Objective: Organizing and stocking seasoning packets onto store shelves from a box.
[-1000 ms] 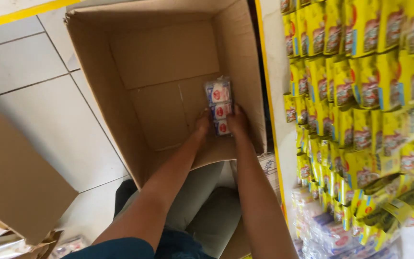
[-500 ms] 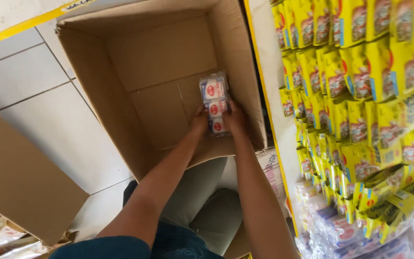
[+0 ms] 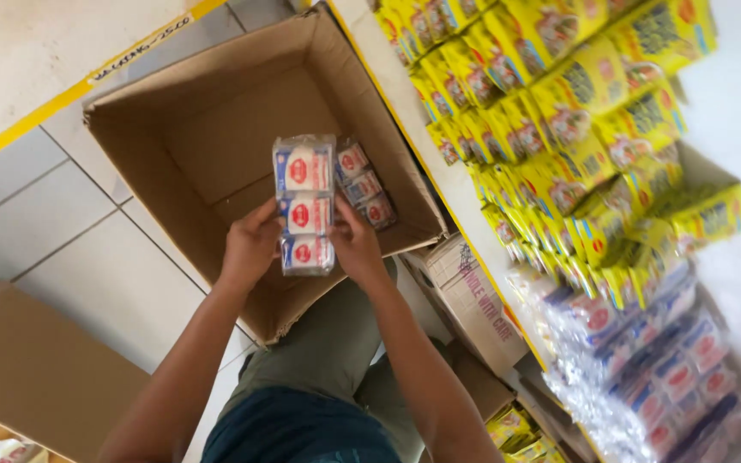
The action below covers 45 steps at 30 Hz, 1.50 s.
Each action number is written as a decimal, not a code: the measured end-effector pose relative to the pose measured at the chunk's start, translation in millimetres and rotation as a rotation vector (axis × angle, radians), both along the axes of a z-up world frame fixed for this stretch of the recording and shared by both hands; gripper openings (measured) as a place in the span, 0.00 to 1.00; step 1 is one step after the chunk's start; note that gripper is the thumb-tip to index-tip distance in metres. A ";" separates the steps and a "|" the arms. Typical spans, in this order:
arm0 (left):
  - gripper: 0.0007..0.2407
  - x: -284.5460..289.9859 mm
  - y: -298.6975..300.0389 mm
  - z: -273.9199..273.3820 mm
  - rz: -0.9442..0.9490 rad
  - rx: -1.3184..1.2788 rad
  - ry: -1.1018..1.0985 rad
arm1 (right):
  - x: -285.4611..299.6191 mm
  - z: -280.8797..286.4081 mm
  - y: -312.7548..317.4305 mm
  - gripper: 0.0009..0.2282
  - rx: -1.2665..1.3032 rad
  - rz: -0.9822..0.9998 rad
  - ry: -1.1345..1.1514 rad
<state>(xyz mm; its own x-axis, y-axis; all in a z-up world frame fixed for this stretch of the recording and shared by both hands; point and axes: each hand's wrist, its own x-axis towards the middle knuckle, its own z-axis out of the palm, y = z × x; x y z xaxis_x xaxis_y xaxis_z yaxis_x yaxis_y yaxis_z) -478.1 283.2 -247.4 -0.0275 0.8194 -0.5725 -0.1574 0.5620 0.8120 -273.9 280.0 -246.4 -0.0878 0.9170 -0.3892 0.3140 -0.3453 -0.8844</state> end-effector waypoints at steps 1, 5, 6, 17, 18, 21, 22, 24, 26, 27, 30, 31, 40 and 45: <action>0.17 -1.6 -6.8 16.7 -0.016 0.017 0.001 | 2.5 12.0 -13.9 0.27 0.017 -0.016 0.001; 0.18 -2.2 -40.9 72.7 -0.187 0.069 -0.126 | 9.0 58.6 -74.4 0.27 0.021 -0.161 0.245; 0.19 3.2 -49.6 83.8 -0.224 0.026 -0.173 | 13.9 70.3 -89.2 0.27 0.031 -0.198 0.316; 0.19 93.9 -166.1 147.6 -0.617 0.194 -0.112 | 81.6 165.6 -276.2 0.28 0.181 -0.508 0.244; 0.20 103.8 -175.0 154.4 -0.679 0.241 -0.070 | 89.0 169.2 -293.2 0.28 0.207 -0.547 0.248; 0.19 142.4 -203.3 185.6 -0.793 0.226 -0.045 | 113.5 163.6 -344.3 0.28 0.257 -0.689 0.374; 0.19 156.2 -210.5 187.6 -0.819 0.245 -0.026 | 123.0 165.1 -356.7 0.28 0.282 -0.709 0.392; 0.19 182.8 -223.9 190.7 -0.851 0.148 -0.121 | 140.1 166.8 -381.3 0.28 0.263 -0.819 0.346; 0.19 210.9 -230.8 197.6 -0.897 0.200 -0.110 | 161.0 177.7 -393.1 0.27 0.358 -0.859 0.334; 0.19 225.6 -234.9 200.2 -0.913 0.238 -0.123 | 172.0 183.0 -400.1 0.26 0.431 -0.873 0.299; 0.19 271.6 -229.6 187.4 -0.985 0.678 -0.182 | 213.2 201.1 -407.3 0.25 0.509 -0.907 0.107; 0.19 292.7 -223.0 204.9 -1.015 0.691 -0.173 | 229.5 208.9 -404.0 0.25 0.525 -0.933 0.119; 0.18 474.9 -157.8 264.3 -1.079 0.508 -0.094 | 381.1 242.5 -341.7 0.21 0.724 -1.000 -0.389; 0.13 539.8 -113.5 228.3 -1.033 0.555 0.069 | 420.1 249.8 -299.5 0.15 0.534 -0.985 -0.644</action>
